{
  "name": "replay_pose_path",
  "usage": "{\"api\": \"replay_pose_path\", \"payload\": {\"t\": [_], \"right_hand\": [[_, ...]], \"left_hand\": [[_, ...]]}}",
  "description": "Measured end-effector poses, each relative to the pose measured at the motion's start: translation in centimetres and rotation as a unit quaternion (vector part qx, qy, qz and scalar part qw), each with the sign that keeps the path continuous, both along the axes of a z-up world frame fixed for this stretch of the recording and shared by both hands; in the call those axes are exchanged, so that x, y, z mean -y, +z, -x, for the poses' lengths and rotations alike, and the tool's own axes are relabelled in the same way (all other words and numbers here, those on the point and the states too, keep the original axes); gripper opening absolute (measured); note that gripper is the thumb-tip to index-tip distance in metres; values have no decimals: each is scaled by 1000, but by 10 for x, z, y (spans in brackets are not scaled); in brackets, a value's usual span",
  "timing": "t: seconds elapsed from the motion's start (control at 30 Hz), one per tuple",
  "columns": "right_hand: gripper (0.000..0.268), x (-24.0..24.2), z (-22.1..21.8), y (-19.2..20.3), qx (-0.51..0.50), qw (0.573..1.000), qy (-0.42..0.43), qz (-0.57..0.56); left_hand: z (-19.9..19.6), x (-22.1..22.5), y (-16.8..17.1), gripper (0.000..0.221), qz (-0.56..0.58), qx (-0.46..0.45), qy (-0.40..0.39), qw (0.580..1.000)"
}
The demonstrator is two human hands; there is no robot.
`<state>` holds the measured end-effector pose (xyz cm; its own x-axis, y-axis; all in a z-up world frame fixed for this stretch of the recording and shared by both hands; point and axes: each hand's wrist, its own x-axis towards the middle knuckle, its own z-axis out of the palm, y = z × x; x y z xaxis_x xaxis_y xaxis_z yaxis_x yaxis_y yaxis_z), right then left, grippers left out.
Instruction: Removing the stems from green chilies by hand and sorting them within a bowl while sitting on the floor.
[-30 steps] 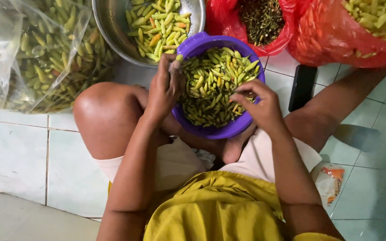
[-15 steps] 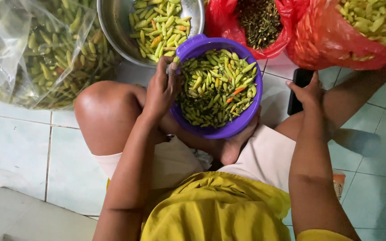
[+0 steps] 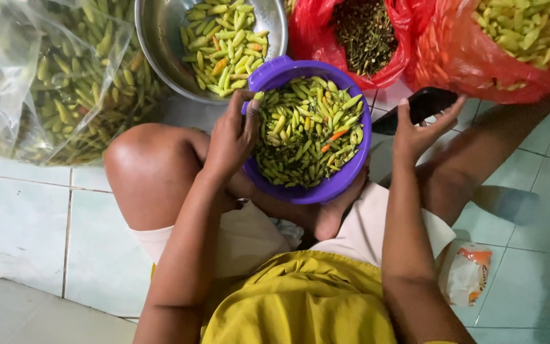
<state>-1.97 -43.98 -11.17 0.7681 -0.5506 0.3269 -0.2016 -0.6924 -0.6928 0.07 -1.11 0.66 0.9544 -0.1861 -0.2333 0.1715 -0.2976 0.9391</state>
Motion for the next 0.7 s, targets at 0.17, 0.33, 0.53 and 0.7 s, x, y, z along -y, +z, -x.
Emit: {"api": "replay_pose_path", "payload": {"t": [0.17, 0.33, 0.53, 0.7], "right_hand": [[118, -11, -26, -13, 112, 988, -104, -4], [127, -6, -38, -20, 91, 987, -126, 26], [133, 10, -24, -35, 83, 993, -55, 61], [92, -77, 16, 30, 74, 997, -7, -28]], "left_hand": [[4, -3, 5, 27, -2, -17, -5, 1000], [3, -4, -2, 25, -16, -19, -6, 1000], [4, -1, 5, 23, -17, 11, 35, 999], [5, -3, 1, 24, -29, 19, 41, 999]]}}
